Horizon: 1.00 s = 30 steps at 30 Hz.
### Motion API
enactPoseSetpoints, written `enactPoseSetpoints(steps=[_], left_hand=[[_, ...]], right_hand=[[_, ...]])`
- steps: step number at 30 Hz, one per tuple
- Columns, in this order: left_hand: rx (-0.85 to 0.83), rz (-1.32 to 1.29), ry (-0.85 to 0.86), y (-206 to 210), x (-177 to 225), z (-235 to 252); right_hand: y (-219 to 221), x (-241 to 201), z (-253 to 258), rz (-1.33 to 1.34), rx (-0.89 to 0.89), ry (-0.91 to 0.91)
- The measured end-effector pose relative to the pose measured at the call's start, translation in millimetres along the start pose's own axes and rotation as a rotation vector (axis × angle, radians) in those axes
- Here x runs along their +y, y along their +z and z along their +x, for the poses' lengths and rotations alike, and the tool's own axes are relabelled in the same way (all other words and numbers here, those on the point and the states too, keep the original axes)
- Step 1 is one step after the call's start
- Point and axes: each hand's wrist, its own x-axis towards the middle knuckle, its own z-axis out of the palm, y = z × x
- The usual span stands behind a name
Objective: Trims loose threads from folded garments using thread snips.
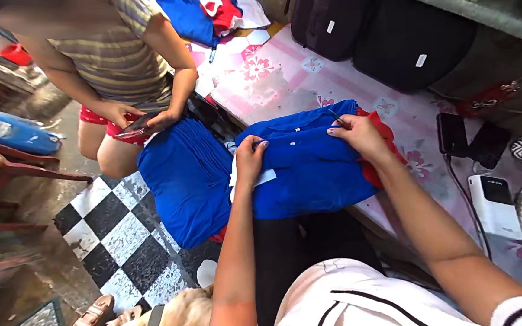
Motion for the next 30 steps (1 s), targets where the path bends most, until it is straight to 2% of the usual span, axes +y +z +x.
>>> enactPoseSetpoints(steps=[3,6,8,10,11,13,15,17,19,26,30], left_hand=[[0.196,0.156,0.066,37,-21,12],[0.369,0.163,0.223,54,5,-4],[0.337,0.017,0.252,66,28,-17],[0.265,-0.083,0.216,79,36,-20],[0.239,-0.087,0.209,84,35,-19],[0.214,-0.033,0.234,90,29,-15],[0.213,0.055,0.284,95,24,-11],[0.217,0.127,0.327,100,18,-9],[0.204,0.153,0.339,100,15,-10],[0.151,0.099,0.331,96,10,-9],[0.172,0.151,0.373,101,8,-5]], right_hand=[[28,31,19,-0.244,0.062,-0.07],[31,26,17,-0.401,0.137,-0.115],[24,8,3,-0.382,0.239,-0.15],[17,-14,-15,-0.228,0.267,-0.139],[16,-22,-24,-0.067,0.213,-0.086],[17,-25,-34,0.354,-0.007,0.092],[18,-18,-34,0.594,-0.182,0.322],[20,-4,-28,0.645,-0.225,0.469],[20,5,-23,0.665,-0.231,0.525],[22,-11,-28,0.693,-0.398,0.507],[33,-6,-25,0.661,-0.328,0.536]])
